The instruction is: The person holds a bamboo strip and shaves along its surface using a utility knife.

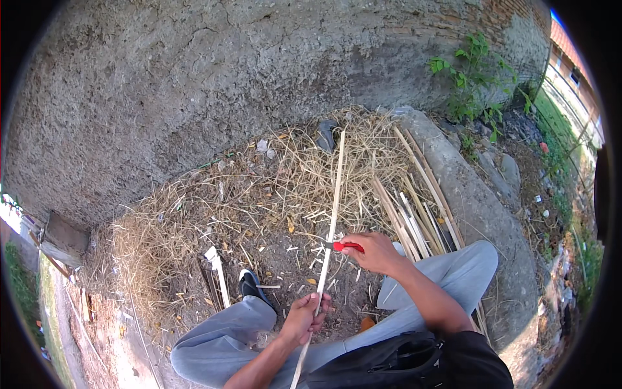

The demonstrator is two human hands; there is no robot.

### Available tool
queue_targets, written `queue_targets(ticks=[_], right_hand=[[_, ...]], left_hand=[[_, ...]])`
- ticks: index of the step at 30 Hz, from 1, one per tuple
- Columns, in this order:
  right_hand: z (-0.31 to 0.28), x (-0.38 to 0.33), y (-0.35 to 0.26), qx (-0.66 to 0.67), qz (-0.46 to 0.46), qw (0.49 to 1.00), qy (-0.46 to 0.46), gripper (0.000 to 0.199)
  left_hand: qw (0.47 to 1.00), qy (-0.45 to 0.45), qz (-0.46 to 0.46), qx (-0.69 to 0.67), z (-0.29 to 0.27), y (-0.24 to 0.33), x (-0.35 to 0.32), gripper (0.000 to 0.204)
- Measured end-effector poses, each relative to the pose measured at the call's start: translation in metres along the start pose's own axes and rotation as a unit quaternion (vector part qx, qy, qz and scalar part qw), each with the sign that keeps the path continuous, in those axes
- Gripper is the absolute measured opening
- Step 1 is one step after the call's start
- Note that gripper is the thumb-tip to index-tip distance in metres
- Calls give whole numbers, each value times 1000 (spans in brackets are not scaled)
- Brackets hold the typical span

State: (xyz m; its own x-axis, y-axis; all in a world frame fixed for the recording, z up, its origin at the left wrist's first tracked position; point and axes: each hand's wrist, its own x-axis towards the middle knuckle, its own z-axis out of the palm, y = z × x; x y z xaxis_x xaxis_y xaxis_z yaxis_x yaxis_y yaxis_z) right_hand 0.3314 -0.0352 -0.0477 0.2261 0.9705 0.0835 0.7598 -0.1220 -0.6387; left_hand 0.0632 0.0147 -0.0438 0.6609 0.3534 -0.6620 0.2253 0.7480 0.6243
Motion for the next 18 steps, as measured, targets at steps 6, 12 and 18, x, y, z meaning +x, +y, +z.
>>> queue_targets(ticks=[6, 12, 18], right_hand=[[7, -3, -2, -27, 6, 999, 24, 26], [10, -4, -4, -20, -41, 995, 86, 26], [6, -6, -10, -20, -75, 987, 138, 24]], left_hand=[[947, 129, 182, 231, 10, -22, 4, 36], [967, 132, 89, 201, 3, -17, 4, 39], [946, 166, 121, 252, -2, -26, 12, 42]])
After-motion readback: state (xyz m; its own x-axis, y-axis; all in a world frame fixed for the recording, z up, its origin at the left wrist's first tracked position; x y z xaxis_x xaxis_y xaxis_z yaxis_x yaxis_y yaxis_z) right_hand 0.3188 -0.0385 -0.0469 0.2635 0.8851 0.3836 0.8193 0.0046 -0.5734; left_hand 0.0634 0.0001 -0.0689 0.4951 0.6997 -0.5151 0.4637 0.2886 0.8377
